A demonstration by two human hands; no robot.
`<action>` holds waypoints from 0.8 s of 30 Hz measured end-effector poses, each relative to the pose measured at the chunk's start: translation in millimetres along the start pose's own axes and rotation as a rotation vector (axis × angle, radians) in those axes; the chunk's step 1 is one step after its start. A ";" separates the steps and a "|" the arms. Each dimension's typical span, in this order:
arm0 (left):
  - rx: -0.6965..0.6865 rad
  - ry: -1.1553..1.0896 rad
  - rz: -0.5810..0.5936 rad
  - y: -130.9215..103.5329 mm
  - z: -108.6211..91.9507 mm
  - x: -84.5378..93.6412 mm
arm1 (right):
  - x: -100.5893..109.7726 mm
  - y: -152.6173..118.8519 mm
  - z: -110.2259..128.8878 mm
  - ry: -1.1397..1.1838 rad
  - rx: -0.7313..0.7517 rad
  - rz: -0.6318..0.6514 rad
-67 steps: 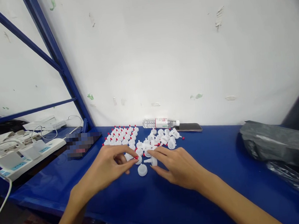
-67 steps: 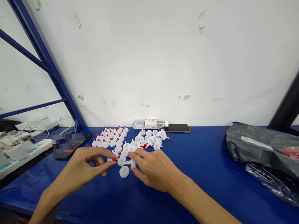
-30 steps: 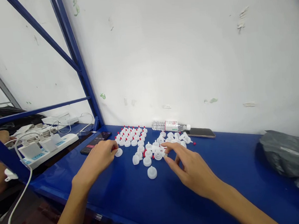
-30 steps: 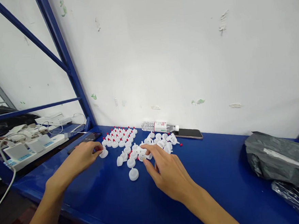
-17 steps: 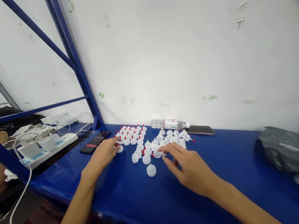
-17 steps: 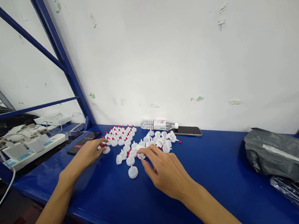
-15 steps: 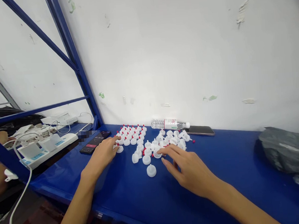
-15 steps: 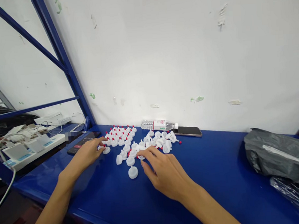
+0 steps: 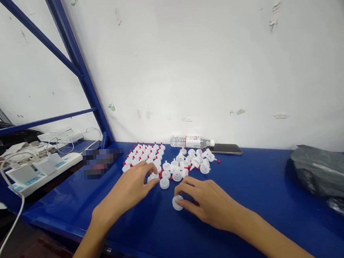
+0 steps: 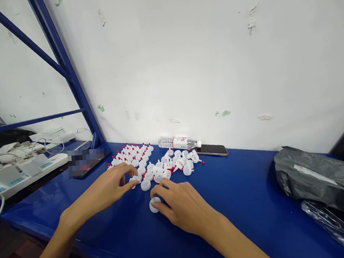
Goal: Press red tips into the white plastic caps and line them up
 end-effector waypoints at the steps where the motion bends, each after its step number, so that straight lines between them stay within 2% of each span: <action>1: 0.006 0.008 0.014 -1.3 2.4 -1.7 | 0.5 0.2 -1.0 0.002 -0.005 -0.003; 9: 0.042 -0.003 0.128 -4.6 11.1 -6.4 | 2.1 1.1 -2.5 -0.012 -0.022 -0.024; 18: 0.097 -0.014 0.278 -21.4 36.3 -5.5 | -20.2 4.2 -24.2 -0.350 -0.065 0.096; 24: 0.063 -0.069 0.308 -29.1 28.9 1.0 | -22.4 7.1 -25.0 -0.351 -0.109 0.062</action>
Point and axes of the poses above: each hand's wrist, its own y-axis towards the middle knuckle, its own x-axis out of the back of the hand, z = x × y, the point moved 5 cm from there along y, towards the middle knuckle, and after that the axes turned 11 degrees about -z, right-handed, at the moved point
